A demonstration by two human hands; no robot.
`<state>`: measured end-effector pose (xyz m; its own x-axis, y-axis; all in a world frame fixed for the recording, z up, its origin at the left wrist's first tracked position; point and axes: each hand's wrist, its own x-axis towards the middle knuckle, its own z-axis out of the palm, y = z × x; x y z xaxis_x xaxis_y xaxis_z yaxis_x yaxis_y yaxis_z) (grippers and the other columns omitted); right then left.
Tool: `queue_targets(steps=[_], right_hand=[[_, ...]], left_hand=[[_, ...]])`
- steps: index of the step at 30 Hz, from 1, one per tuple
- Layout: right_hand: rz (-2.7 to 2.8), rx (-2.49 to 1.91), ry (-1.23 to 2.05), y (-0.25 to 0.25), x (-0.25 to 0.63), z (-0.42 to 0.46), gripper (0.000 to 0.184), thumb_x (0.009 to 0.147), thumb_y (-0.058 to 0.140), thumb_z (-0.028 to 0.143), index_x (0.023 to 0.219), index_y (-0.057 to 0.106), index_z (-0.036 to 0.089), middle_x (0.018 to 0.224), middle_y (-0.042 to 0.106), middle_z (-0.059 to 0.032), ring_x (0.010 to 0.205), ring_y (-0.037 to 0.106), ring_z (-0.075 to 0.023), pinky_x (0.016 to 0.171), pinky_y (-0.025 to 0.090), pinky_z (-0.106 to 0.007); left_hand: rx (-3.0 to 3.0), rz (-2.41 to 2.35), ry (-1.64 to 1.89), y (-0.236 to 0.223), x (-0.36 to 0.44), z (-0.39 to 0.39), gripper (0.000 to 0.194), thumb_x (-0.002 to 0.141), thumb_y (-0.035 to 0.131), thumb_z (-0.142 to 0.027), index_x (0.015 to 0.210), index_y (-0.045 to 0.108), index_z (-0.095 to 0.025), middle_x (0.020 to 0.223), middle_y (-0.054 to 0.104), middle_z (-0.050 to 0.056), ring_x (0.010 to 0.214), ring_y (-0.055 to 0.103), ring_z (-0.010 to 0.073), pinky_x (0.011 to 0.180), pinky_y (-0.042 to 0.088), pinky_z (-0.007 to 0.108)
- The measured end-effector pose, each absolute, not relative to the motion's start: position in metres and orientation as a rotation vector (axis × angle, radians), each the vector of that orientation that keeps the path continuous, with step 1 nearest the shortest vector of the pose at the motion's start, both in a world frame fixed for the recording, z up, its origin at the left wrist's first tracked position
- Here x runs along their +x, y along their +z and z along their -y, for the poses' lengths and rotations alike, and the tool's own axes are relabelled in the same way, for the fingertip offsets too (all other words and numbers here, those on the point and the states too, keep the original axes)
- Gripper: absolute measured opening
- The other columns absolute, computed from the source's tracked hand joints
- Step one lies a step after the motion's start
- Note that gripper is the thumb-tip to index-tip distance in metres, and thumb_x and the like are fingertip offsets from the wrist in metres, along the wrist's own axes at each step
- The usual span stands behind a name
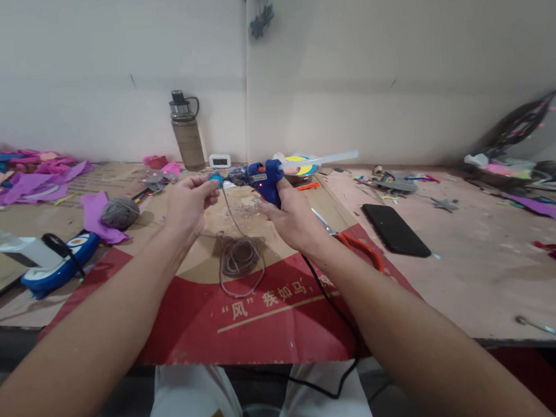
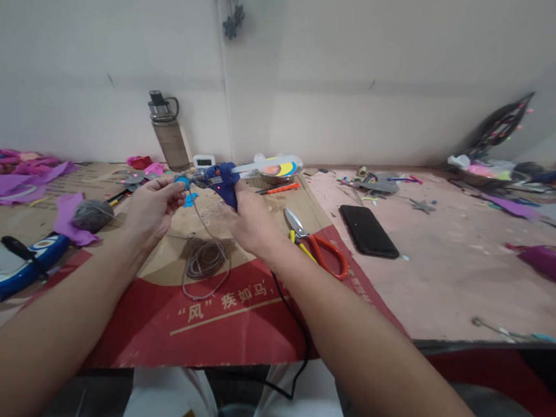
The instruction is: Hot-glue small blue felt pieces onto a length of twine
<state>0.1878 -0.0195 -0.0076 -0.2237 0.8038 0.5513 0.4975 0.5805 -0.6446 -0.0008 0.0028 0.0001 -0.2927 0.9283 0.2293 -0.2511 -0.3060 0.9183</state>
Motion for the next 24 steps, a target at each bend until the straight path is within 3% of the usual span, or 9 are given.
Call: queue_targets(steps=[13, 17, 21, 24], right_hand=[[2.15, -0.936, 0.021, -0.002, 0.187, 0.03, 0.031, 0.088, 0.041, 0.02, 0.116, 0.053, 0.019, 0.103, 0.066, -0.0128, 0.094, 0.06, -0.0275, 0.084, 0.047, -0.046], [1.883, -0.982, 0.329, -0.003, 0.187, 0.026, 0.026, 0.087, 0.049, 0.026, 0.111, 0.054, 0.022, 0.102, 0.066, -0.0097, 0.092, 0.061, -0.0241, 0.084, 0.05, -0.042], [1.44, -1.018, 0.886, -0.011, 0.189, 0.012, 0.016, 0.081, 0.055, 0.032, 0.093, 0.054, 0.023, 0.082, 0.06, -0.0008, 0.066, 0.057, -0.0148, 0.063, 0.054, -0.031], [1.257, -1.185, 1.087, -0.018, 0.191, -0.002, 0.011, 0.079, 0.054, 0.032, 0.079, 0.05, 0.021, 0.07, 0.053, 0.0021, 0.056, 0.052, -0.0114, 0.056, 0.051, -0.027]], left_hand=[[1.083, -1.004, 1.734, 0.002, -0.001, -0.001, 0.011, 0.067, 0.071, -0.01, 0.065, 0.061, -0.014, 0.059, 0.058, -0.001, 0.052, 0.053, 0.006, 0.051, 0.04, 0.018], [0.971, -0.987, 1.724, 0.002, -0.003, -0.003, 0.015, 0.065, 0.073, -0.009, 0.063, 0.06, -0.014, 0.057, 0.057, -0.002, 0.052, 0.054, 0.0068, 0.05, 0.041, 0.017], [0.926, -0.961, 1.688, 0.0, -0.005, -0.005, 0.013, 0.065, 0.072, -0.01, 0.066, 0.06, -0.013, 0.058, 0.059, -0.001, 0.052, 0.056, 0.0071, 0.049, 0.042, 0.017], [0.901, -0.96, 1.688, -0.001, -0.005, -0.006, 0.015, 0.066, 0.072, -0.009, 0.065, 0.058, -0.014, 0.057, 0.059, -0.001, 0.052, 0.057, 0.007, 0.049, 0.043, 0.017]])
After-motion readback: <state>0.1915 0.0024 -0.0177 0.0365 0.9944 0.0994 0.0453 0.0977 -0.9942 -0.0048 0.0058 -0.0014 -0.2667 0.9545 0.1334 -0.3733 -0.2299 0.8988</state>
